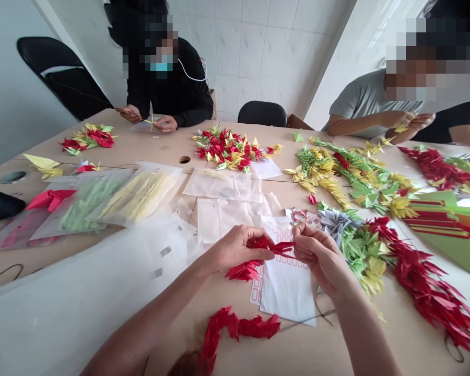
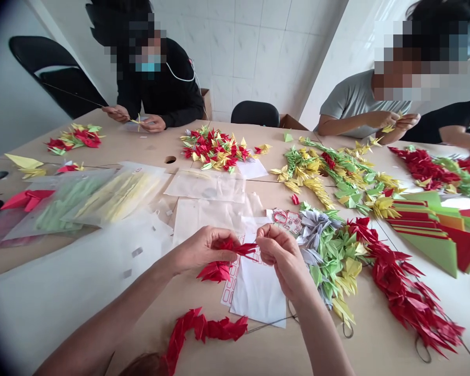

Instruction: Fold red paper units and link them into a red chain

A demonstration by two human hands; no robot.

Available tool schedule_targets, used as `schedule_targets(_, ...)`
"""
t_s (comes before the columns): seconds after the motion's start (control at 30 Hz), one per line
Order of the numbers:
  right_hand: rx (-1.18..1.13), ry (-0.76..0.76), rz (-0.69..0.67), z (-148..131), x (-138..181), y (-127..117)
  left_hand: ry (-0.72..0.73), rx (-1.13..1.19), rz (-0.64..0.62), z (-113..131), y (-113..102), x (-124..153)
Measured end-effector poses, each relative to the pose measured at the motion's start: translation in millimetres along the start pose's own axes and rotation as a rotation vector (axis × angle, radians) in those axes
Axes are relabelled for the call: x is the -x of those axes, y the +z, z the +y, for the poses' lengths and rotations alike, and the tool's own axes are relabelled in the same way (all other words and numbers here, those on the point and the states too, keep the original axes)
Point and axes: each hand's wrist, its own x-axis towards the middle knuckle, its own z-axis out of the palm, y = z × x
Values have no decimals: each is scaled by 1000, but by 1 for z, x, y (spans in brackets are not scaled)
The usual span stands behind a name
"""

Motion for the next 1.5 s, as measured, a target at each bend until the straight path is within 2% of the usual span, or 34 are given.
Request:
schedule_targets(0.13, -50, 21, 6, 5, 3, 2, 34, -45, 7, 1, 2, 1)
schedule_targets(0.27, -17, 40, -8, 11, 2, -3, 39, -125, 6, 1, -6, 2)
schedule_targets(0.37, 182, 26, -32, 17, 1, -12, 34, -158, 15, 2, -16, 3)
schedule_targets(0.47, 499, -13, -72, 22, 1, -22, 1, -172, -6, 4, -23, 4)
schedule_targets(0.57, 823, -44, -113, 25, 0, -27, -36, -244, -43, 5, -26, 4)
schedule_targets(0.67, 1041, -117, -106, 24, 0, -29, -69, -349, -60, 5, -26, 4)
schedule_targets(0.8, 1171, -170, -161, 18, 2, -28, -97, -437, -47, 3, -24, 3)
schedule_targets(0.93, 1200, -151, -230, 16, 9, -27, -97, -491, 0, -1, -25, 1)
schedule_targets(1.03, 1214, -112, -245, 22, 10, -30, -93, -475, -35, -2, -25, 1)
schedule_targets(1.13, 1295, -114, -179, 32, 5, -38, -90, -444, -67, 0, -25, 1)
schedule_targets(1.3, 1321, -310, 40, 49, -4, -52, -64, -456, -49, 1, -30, 4)
schedule_targets(1.5, 1348, -346, 69, 70, -9, -57, -66, -473, -22, 0, -34, 5)
